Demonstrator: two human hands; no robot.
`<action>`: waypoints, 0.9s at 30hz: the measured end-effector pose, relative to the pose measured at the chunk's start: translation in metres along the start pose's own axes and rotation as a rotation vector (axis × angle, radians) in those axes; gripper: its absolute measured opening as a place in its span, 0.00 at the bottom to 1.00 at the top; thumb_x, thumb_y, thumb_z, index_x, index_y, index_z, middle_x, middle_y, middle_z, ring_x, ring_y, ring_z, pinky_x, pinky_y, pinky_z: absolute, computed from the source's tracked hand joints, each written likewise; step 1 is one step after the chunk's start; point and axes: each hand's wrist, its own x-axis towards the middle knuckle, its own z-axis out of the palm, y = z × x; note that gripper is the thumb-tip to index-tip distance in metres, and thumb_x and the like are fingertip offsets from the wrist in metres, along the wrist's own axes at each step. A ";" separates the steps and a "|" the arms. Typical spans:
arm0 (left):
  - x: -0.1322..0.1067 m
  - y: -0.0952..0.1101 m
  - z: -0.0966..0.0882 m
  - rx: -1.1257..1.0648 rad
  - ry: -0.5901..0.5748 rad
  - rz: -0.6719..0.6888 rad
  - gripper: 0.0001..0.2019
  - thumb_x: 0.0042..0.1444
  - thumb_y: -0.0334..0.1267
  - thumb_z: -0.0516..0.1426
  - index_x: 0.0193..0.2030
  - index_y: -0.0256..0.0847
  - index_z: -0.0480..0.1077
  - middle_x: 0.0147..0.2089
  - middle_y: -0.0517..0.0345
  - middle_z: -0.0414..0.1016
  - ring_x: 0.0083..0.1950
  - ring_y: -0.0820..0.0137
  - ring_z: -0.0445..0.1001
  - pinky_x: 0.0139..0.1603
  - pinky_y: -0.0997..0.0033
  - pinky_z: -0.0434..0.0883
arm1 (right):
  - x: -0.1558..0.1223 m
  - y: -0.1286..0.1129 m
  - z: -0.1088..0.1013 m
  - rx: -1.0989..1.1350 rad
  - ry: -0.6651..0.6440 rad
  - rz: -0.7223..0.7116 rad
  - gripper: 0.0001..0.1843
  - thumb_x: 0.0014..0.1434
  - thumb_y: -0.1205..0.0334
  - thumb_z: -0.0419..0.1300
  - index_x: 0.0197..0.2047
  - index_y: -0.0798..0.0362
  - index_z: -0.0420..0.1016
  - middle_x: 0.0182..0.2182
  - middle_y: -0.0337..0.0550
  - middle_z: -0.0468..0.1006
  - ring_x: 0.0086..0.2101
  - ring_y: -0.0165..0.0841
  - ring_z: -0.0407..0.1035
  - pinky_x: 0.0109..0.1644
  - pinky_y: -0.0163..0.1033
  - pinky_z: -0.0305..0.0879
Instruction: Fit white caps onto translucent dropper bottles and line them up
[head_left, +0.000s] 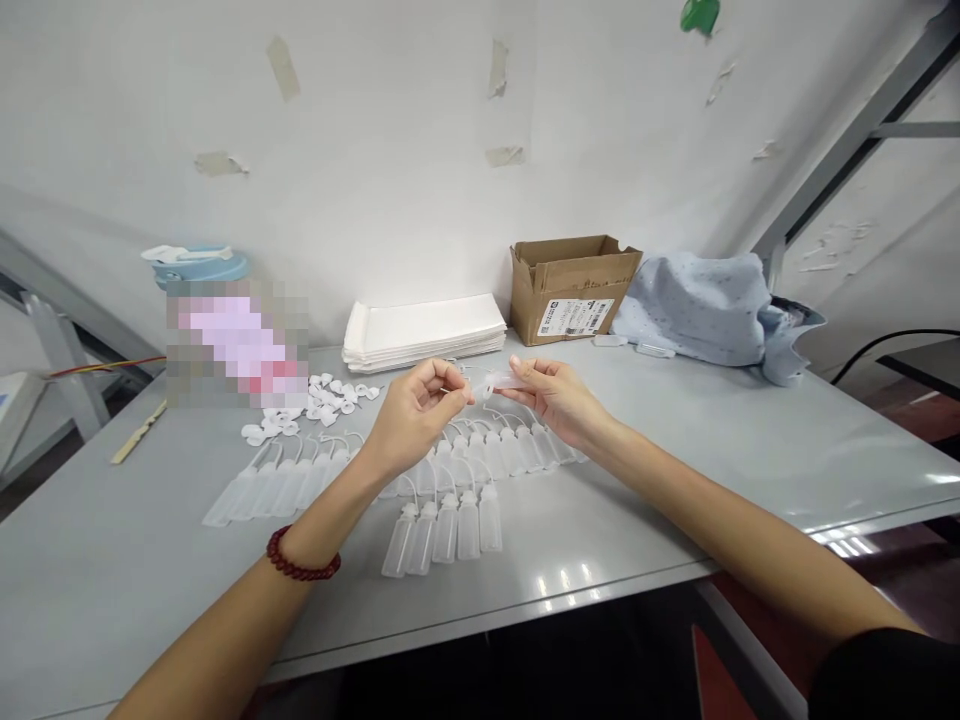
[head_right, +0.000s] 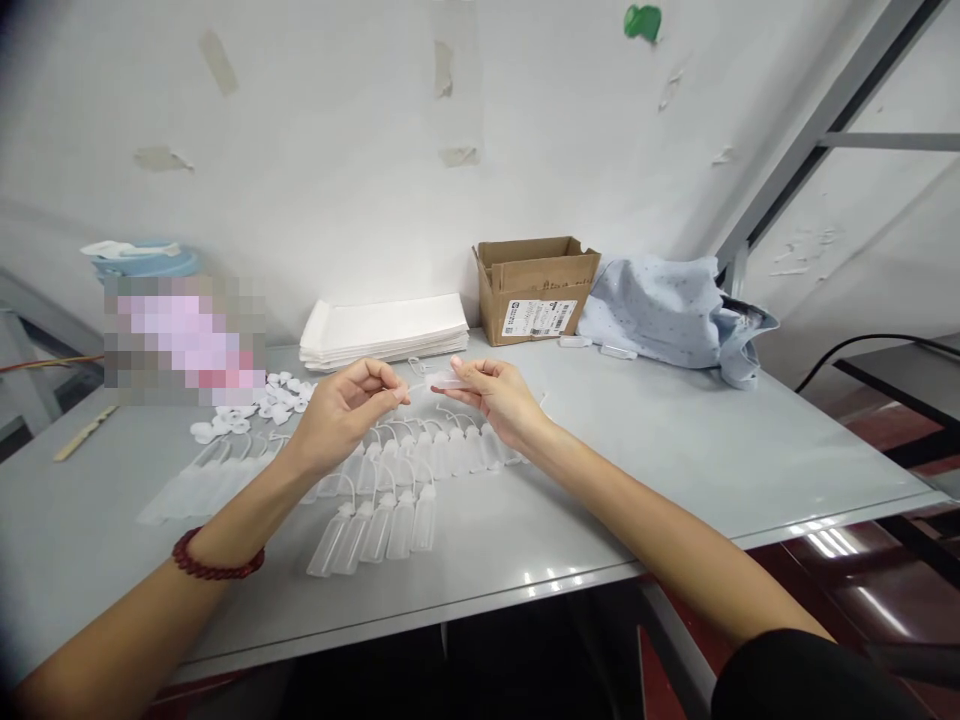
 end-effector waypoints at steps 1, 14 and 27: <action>-0.001 0.001 0.000 0.001 0.012 0.002 0.03 0.52 0.34 0.57 0.31 0.39 0.65 0.30 0.61 0.71 0.35 0.72 0.72 0.35 0.74 0.67 | -0.001 0.000 0.000 0.003 0.007 0.011 0.16 0.50 0.52 0.68 0.25 0.57 0.74 0.26 0.42 0.79 0.34 0.30 0.77 0.49 0.32 0.71; -0.001 -0.001 -0.002 0.030 0.017 -0.074 0.05 0.52 0.38 0.57 0.31 0.40 0.66 0.29 0.59 0.73 0.33 0.71 0.71 0.34 0.72 0.65 | -0.007 0.003 0.007 0.046 0.017 0.042 0.15 0.51 0.54 0.68 0.24 0.57 0.72 0.27 0.43 0.79 0.37 0.34 0.78 0.48 0.32 0.71; -0.002 -0.001 0.000 -0.198 -0.029 -0.149 0.03 0.51 0.34 0.58 0.30 0.39 0.67 0.27 0.63 0.70 0.31 0.74 0.66 0.36 0.73 0.63 | -0.010 -0.001 0.012 0.130 0.008 0.085 0.16 0.48 0.54 0.69 0.24 0.59 0.73 0.25 0.44 0.79 0.36 0.33 0.78 0.47 0.29 0.71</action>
